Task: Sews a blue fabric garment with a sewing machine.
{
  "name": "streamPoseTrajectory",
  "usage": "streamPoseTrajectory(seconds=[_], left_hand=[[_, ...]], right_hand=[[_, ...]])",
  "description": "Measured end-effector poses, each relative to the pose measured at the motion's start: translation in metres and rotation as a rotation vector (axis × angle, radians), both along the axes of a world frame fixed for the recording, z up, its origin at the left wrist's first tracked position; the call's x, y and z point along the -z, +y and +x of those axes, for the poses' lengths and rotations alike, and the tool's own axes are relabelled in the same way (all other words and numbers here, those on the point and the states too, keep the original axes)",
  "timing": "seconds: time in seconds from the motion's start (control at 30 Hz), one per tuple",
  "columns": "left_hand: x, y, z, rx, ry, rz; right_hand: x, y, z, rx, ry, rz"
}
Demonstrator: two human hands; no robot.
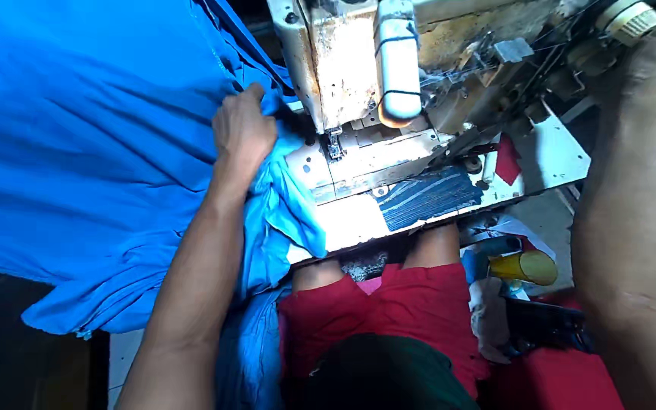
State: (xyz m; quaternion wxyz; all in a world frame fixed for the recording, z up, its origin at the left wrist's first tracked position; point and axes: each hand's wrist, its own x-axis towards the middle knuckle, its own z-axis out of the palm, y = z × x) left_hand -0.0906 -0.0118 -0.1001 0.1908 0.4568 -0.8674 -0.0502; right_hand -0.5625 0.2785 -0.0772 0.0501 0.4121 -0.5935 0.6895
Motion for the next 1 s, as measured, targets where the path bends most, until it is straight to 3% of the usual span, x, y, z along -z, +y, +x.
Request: streamPoseTrajectory(seconds=[0.1,0.17,0.23,0.37,0.47,0.53,0.63,0.73,0.9,1.0], left_hand=[[-0.016,0.02,0.061,0.151,0.042,0.166],[-0.014,0.04,0.099,0.305,0.151,0.3],[-0.004,0.06,0.12,0.381,0.329,0.457],[0.02,0.1,0.129,0.302,0.694,0.613],[0.034,0.117,0.127,0.275,0.836,0.571],[0.036,0.123,0.126,0.27,0.874,0.517],[0.036,0.13,0.127,0.289,0.872,0.447],[0.036,0.135,0.128,0.311,0.867,0.436],[0.034,0.143,0.133,0.309,0.856,0.402],[0.029,0.145,0.143,0.309,0.87,0.371]], right_hand=[[0.006,0.059,0.015,-0.121,-0.016,-0.012],[0.016,0.091,0.062,-0.177,-0.018,-0.072],[0.027,0.105,0.118,-0.273,0.092,0.045],[0.064,0.065,0.237,-0.5,0.088,0.428],[0.087,0.021,0.281,-0.558,0.37,0.6],[0.089,-0.009,0.298,-0.546,0.546,0.607],[0.086,-0.051,0.313,-0.342,0.859,0.537],[0.076,-0.088,0.322,-0.252,1.021,0.567],[0.076,-0.118,0.334,-0.308,1.047,0.515],[0.071,-0.106,0.343,-0.441,0.844,0.416]])
